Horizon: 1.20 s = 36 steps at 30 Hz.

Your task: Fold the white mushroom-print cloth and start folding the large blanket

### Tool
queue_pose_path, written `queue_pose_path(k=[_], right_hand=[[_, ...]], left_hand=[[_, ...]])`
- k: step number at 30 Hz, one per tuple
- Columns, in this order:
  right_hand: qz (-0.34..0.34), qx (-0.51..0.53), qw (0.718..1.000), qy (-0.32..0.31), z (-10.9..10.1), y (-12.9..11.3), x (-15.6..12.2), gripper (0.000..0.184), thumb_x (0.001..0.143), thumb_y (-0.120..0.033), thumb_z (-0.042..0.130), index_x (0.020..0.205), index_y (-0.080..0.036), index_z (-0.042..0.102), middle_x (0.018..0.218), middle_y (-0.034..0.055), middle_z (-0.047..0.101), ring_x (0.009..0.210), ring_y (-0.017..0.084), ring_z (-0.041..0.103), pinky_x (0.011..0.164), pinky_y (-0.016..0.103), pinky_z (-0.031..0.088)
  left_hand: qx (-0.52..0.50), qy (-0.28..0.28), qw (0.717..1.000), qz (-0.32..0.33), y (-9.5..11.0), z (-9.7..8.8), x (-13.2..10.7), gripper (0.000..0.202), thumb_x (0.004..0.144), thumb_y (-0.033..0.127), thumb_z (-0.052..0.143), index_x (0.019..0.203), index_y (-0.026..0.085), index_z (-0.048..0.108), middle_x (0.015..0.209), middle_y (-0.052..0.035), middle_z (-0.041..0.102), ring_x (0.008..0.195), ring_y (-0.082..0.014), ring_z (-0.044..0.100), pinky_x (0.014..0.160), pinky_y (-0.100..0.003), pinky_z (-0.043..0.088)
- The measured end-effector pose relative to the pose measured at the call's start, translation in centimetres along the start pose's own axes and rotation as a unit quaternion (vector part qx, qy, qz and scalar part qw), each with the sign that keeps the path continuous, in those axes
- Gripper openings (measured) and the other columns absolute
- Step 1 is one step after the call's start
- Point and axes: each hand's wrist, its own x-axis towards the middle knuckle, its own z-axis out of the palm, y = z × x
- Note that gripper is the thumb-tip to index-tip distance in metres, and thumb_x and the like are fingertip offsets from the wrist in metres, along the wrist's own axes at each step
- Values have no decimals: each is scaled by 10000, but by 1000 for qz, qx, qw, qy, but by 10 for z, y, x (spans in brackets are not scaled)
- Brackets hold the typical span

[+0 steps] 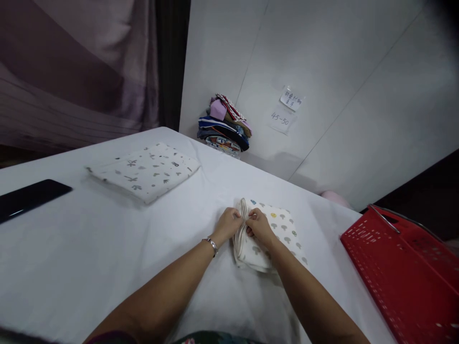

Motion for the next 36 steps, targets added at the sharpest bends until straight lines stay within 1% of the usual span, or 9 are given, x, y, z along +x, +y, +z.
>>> queue_pose_path(k=[2,7,14,16,20,22,26,30,36], right_hand=[[-14,7,1000,-6,0,2,-1,248,609,-138,491,827,-216,401,461,-108,483,327,89,467,323,163,357],[-37,22,999,-15,-1,7,0,228,617,-177,495,819,-223,400,483,-109,480,347,93,478,325,170,376],[-42,22,999,-20,0,6,-2,239,601,-186,485,824,-223,407,521,-113,457,367,87,491,329,162,380],[-39,16,999,-21,-1,5,-3,245,602,-177,482,831,-224,408,529,-115,449,370,85,494,334,162,384],[-28,-6,999,-16,-1,2,-2,262,612,-148,480,852,-227,410,573,-105,459,385,93,516,339,177,395],[-14,-31,999,-11,0,-1,-1,260,620,-128,482,848,-226,408,587,-99,467,379,95,517,339,184,394],[-4,-93,996,-16,4,-6,1,242,641,-101,493,828,-229,408,579,-91,469,377,98,509,353,195,394],[-22,-147,989,-23,4,-7,2,236,653,-118,520,831,-231,414,582,-81,473,399,97,491,376,200,389],[-35,-227,973,-24,5,-9,2,251,657,-193,575,855,-227,424,644,-54,503,482,99,494,432,199,384]], left_hand=[[9,0,1000,2,2,0,-1,45,648,172,568,691,160,570,851,-24,573,766,-137,521,705,-242,392],[22,-10,1000,14,4,1,-2,56,634,146,560,685,159,581,901,-40,578,850,-149,529,779,-242,389],[18,-37,999,12,4,1,0,59,623,126,551,605,157,598,1030,-71,589,990,-177,529,885,-254,363],[7,-46,999,3,3,0,1,80,616,124,550,550,158,581,1003,-66,609,988,-184,538,870,-251,370],[-29,-61,997,-27,-1,-3,6,149,628,142,535,479,159,534,908,-49,655,910,-188,579,781,-245,405],[-49,-63,996,-40,-3,-3,7,139,629,151,540,491,158,546,942,-54,665,924,-193,584,781,-246,408],[-83,-59,993,-59,-4,-2,7,103,641,183,557,549,159,599,1078,-76,647,1011,-209,570,847,-262,395],[-111,-57,989,-76,-4,-2,7,106,628,179,558,533,161,603,1074,-79,654,1044,-219,561,872,-263,389],[-146,-67,982,-102,-1,-3,6,86,612,181,563,562,149,626,1022,-59,664,898,-186,592,721,-229,425]])
